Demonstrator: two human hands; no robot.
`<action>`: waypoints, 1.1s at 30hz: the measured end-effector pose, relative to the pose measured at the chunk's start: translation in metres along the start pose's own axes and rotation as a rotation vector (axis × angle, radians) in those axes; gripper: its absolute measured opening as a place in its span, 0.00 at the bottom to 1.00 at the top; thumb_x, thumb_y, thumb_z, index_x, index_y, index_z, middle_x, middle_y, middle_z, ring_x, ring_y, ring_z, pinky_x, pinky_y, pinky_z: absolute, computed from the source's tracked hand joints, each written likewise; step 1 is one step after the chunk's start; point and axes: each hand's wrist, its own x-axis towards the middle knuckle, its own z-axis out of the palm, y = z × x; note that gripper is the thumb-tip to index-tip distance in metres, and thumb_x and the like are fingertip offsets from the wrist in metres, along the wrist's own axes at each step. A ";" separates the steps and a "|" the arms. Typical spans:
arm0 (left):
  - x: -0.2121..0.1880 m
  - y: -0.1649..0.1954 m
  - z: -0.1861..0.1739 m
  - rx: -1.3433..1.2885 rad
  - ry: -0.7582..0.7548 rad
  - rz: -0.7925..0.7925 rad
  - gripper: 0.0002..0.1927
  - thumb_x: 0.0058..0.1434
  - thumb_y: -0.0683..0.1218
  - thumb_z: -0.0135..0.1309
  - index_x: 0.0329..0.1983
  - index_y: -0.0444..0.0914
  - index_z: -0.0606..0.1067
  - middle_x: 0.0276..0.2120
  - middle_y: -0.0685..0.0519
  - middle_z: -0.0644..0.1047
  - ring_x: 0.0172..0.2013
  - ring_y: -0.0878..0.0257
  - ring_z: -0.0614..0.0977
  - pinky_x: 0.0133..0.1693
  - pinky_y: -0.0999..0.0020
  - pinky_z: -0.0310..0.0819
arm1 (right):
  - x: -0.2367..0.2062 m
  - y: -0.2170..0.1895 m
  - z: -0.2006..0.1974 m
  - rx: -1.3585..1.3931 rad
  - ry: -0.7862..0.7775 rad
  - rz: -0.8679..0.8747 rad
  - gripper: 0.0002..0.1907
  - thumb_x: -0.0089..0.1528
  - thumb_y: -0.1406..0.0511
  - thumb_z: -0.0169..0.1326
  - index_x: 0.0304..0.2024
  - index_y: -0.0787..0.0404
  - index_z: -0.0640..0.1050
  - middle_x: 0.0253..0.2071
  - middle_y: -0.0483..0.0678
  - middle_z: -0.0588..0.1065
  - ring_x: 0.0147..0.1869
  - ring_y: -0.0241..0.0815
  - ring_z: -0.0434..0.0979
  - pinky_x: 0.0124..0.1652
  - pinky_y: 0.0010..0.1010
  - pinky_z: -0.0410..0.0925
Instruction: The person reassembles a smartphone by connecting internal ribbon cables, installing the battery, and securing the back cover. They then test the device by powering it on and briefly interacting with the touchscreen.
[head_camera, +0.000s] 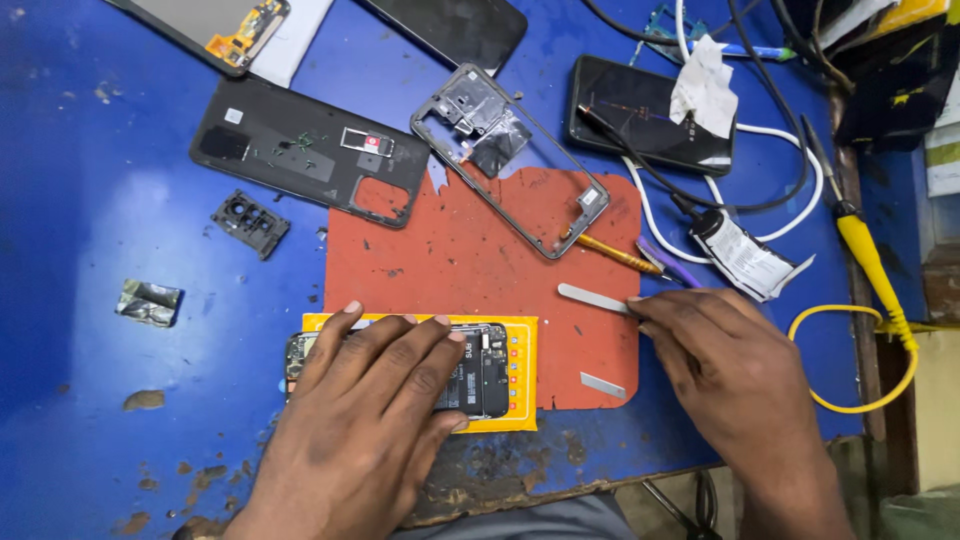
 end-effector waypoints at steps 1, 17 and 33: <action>0.000 0.000 0.000 -0.002 -0.001 -0.004 0.30 0.52 0.50 0.63 0.57 0.33 0.74 0.53 0.46 0.76 0.56 0.50 0.74 0.63 0.41 0.56 | 0.001 0.000 -0.001 0.012 -0.014 0.003 0.14 0.54 0.70 0.63 0.44 0.61 0.82 0.43 0.49 0.81 0.46 0.48 0.80 0.45 0.36 0.72; 0.001 0.001 0.003 0.013 0.001 -0.023 0.30 0.51 0.50 0.62 0.57 0.35 0.74 0.53 0.49 0.76 0.56 0.51 0.74 0.64 0.40 0.53 | -0.003 0.010 -0.018 0.047 0.315 0.172 0.07 0.65 0.74 0.62 0.46 0.64 0.81 0.41 0.51 0.81 0.40 0.42 0.82 0.41 0.30 0.73; -0.006 0.004 -0.001 0.025 0.028 0.001 0.28 0.58 0.50 0.59 0.60 0.34 0.72 0.57 0.46 0.74 0.59 0.49 0.72 0.65 0.40 0.53 | 0.021 -0.008 -0.029 -0.233 -0.004 -0.077 0.14 0.52 0.72 0.63 0.42 0.59 0.83 0.37 0.50 0.79 0.42 0.51 0.76 0.43 0.40 0.70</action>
